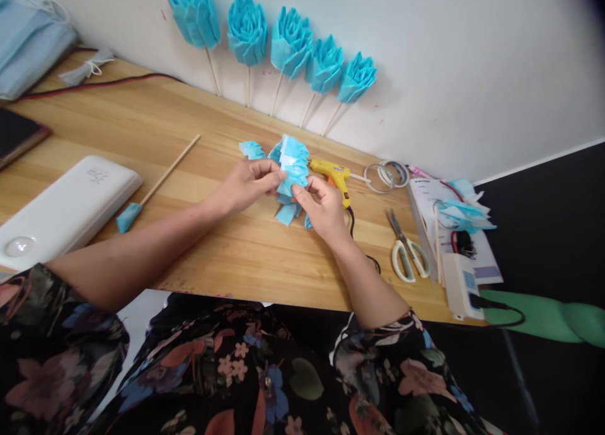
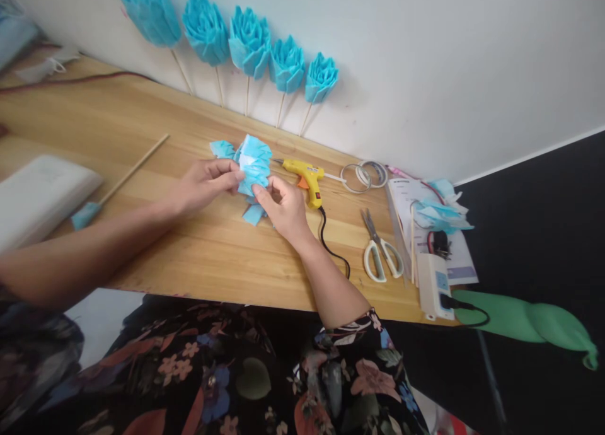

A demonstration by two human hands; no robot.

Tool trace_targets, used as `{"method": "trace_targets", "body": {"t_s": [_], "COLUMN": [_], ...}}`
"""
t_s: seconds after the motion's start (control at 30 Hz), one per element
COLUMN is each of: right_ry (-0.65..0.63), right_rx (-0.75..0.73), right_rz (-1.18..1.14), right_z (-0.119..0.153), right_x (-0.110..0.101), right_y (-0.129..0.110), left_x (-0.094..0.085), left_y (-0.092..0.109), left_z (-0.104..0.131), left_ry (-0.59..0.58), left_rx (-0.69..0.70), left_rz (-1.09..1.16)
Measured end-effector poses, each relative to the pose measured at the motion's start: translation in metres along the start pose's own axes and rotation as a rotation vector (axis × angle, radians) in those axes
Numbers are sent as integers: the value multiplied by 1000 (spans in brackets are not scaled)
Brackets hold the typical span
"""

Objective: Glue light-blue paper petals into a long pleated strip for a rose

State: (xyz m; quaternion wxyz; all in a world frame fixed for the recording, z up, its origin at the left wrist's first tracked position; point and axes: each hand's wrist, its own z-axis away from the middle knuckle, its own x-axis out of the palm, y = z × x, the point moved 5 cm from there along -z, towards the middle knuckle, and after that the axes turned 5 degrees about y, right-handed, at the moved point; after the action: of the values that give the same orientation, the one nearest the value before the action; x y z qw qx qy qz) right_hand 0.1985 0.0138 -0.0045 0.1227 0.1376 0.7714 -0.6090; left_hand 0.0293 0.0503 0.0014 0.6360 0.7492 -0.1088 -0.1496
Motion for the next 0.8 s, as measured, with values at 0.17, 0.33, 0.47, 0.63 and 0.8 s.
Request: {"method": "trace_targets", "body": {"t_s": [0.17,0.33,0.47,0.63,0.8], "right_ry": [20,-19,-25,2,-20], "right_rx": [-13,19,-3,-82,-137], "right_rz": [-28,-70,-22,117,122], "right_z": [0,-1,-1,-1,1], "right_x": [-2,0,1,1,1], "right_y": [-3,-1,2,-5,-12], "left_x": [2,1,2,5,4], "left_y": [-4,-8,-7,-8,-4], "left_z": [-1,-1,0,0,0], "left_ry": [-29,-9,-14,-29,-51], "left_rx": [-5,0,-6,-10,16], "left_rz": [29,55,70,72,57]}}
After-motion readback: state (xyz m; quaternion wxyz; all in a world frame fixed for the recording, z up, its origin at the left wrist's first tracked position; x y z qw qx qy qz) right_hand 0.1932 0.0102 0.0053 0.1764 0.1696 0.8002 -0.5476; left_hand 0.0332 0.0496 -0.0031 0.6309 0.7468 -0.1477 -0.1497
